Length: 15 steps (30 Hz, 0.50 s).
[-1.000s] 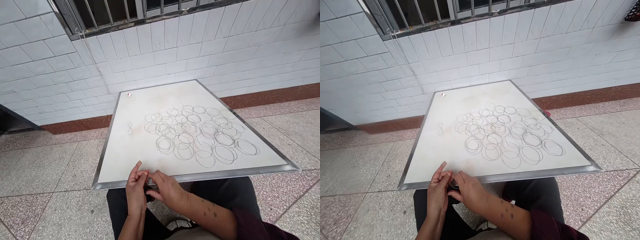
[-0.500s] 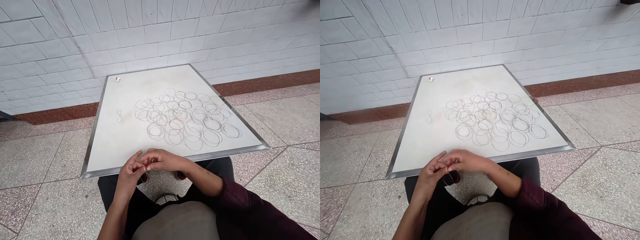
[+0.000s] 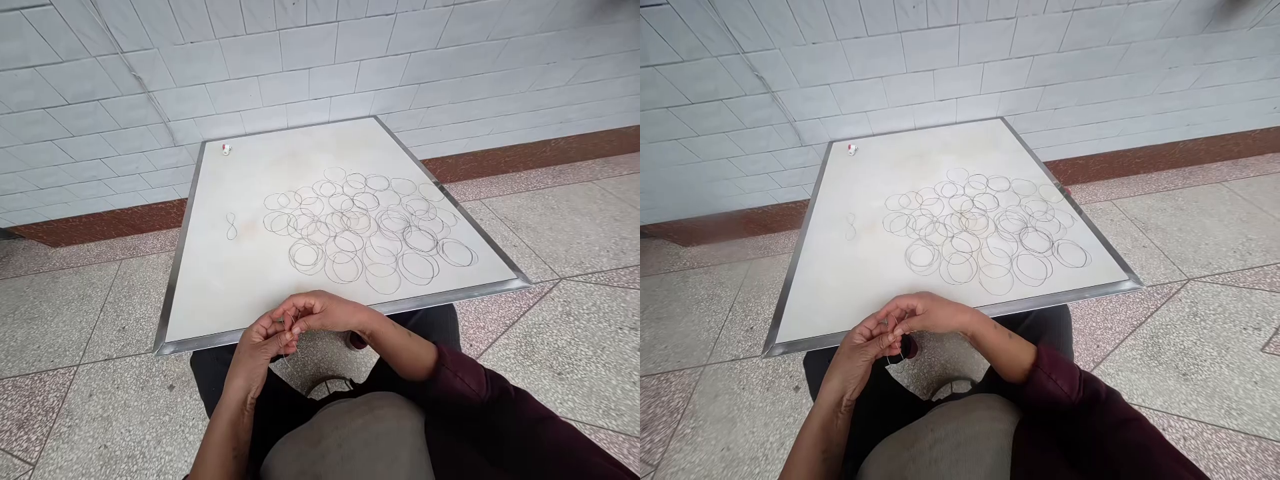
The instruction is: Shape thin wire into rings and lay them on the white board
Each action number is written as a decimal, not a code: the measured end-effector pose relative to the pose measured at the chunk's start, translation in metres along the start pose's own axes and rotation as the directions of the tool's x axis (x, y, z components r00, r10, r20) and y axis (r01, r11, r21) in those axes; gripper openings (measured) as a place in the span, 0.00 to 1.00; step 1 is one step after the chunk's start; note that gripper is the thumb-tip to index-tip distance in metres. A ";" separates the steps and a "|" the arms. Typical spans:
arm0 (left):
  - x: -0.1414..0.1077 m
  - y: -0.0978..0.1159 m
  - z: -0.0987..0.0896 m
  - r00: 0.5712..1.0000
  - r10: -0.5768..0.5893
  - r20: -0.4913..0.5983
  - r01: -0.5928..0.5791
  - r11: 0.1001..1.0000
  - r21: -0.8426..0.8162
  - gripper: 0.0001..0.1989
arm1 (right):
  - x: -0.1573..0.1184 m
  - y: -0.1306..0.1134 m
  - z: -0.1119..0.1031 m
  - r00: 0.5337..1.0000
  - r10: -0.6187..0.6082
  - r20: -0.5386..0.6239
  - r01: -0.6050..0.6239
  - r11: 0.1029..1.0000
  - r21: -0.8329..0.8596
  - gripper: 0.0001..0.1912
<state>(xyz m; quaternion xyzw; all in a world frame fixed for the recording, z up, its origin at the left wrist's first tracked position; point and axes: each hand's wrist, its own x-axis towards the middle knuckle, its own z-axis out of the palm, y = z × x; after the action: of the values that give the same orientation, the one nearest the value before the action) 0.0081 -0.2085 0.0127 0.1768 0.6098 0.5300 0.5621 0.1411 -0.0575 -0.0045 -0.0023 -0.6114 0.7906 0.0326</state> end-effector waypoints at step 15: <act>0.000 0.003 0.000 0.999 -0.038 -0.027 0.028 0.959 -0.281 0.25 | 0.005 0.003 0.008 0.993 -0.038 -0.115 0.055 0.987 0.148 0.19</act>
<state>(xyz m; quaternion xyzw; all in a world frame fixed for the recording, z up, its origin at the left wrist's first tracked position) 0.0071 -0.2069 0.0150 0.0765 0.5403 0.6045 0.5804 0.1359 -0.0658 -0.0053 -0.0296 -0.5470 0.8323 0.0852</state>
